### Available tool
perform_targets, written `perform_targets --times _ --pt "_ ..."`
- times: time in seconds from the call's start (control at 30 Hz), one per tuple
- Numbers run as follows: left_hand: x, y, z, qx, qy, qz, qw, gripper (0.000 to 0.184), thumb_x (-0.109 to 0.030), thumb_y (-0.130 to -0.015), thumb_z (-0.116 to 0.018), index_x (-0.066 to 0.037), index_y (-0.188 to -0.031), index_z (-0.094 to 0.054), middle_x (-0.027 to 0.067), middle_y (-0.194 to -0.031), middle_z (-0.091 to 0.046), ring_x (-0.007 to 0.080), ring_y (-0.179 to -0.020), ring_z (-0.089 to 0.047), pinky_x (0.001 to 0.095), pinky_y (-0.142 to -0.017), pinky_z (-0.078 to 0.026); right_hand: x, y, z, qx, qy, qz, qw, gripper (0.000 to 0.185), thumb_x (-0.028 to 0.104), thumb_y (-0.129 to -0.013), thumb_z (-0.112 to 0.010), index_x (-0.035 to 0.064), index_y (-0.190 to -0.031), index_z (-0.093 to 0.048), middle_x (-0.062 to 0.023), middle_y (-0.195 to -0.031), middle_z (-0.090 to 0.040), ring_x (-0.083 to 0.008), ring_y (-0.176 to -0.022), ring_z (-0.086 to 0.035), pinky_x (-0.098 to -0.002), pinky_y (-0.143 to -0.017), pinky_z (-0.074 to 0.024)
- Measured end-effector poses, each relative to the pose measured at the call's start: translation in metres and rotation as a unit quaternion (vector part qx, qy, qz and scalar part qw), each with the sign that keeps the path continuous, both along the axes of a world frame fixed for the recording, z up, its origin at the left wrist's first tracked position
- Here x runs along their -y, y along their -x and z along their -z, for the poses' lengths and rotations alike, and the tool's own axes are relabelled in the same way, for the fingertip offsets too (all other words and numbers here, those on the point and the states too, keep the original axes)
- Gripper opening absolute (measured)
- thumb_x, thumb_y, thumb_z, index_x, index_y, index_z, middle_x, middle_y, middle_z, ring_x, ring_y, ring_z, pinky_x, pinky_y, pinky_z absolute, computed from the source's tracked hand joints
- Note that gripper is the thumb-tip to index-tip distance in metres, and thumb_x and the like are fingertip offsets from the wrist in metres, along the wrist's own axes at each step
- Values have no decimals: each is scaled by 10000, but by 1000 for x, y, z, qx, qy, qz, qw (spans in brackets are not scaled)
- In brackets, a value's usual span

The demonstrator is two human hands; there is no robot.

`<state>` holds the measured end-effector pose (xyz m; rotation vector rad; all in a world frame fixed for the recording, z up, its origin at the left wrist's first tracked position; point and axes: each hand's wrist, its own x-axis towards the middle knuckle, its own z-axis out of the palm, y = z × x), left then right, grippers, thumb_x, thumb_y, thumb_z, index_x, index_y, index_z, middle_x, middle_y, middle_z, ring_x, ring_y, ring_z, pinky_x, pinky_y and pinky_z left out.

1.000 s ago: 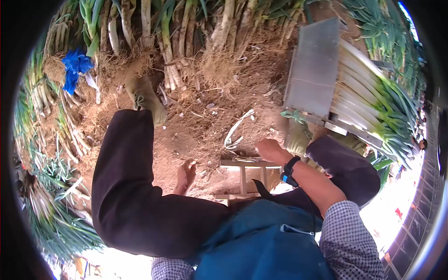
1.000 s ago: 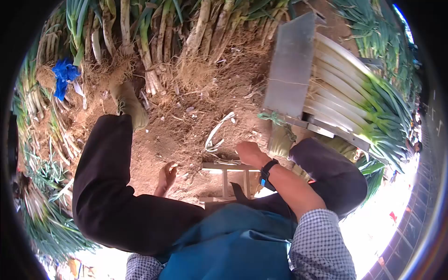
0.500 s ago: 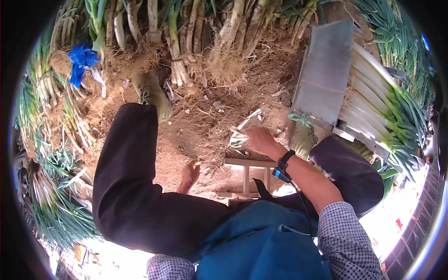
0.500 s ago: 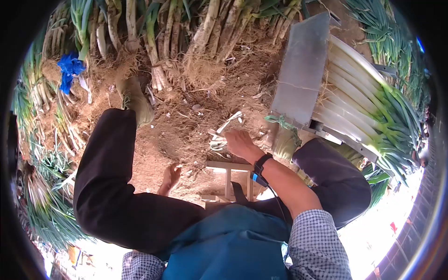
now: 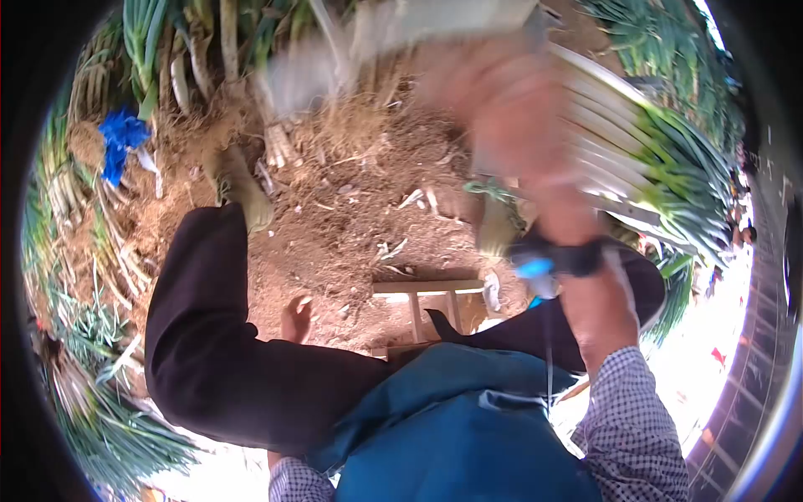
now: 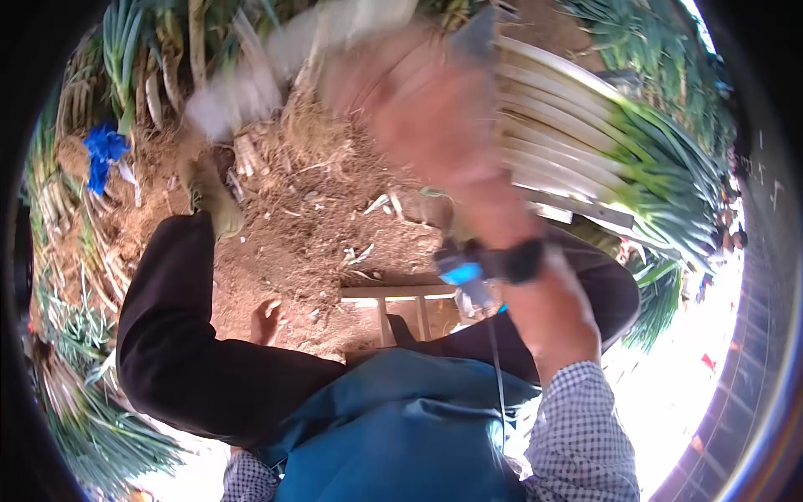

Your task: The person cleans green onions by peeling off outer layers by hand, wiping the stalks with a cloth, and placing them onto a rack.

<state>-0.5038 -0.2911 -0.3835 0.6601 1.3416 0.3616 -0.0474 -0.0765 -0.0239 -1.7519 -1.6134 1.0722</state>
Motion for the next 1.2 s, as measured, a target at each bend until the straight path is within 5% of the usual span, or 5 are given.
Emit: perform_targets --times 0.27,0.47,0.67,0.83,1.2 --pt "-80 169 -146 -432 -128 226 864 324 -198 -999 -528 17 -1227 -609 144 -1136 -646 236 -1026 -645 395 -925 -525 216 -178 -227 520 -275 315 744 150 14 -1005 -513 -70 -1091 -603 -59 -878 -660 -155 -709 -614 -277 -704 -548" --pt "-240 95 -357 -524 -470 180 687 431 -300 -1024 -481 27 -1277 -601 155 -1248 -649 244 -1101 -624 369 -1015 -453 265 -174 -195 91 -388 489 776 168 65 -964 -561 -73 -1019 -640 -163 -887 -645 -183 -710 -594 -271 -716 -468" --pt "-271 -161 -494 -317 -542 184 756 316 -156 -990 -586 -42 -1284 -612 97 -1034 -687 166 -952 -644 303 -801 -527 182 -99 -208 46 -350 267 897 145 24 -884 -632 -19 -1022 -643 -142 -863 -656 -165 -610 -568 -287 -572 -470" --pt "-288 -262 -417 -263 -541 414 683 338 -224 -978 -607 -40 -1261 -623 146 -1072 -700 226 -923 -672 340 -807 -557 121 -74 -171 222 -335 -157 902 136 127 -892 -646 19 -855 -572 -82 -715 -589 -169 -549 -559 -333 -469 -482" --pt "-383 -337 -183 -298 -259 333 856 1083 -538 -809 -734 125 -1496 -224 365 -1422 -446 385 -1369 -443 408 -1114 -374 112 -74 -95 225 -205 -257 917 166 114 -799 -623 -10 -906 -592 -65 -747 -583 -189 -686 -624 -320 -605 -501"
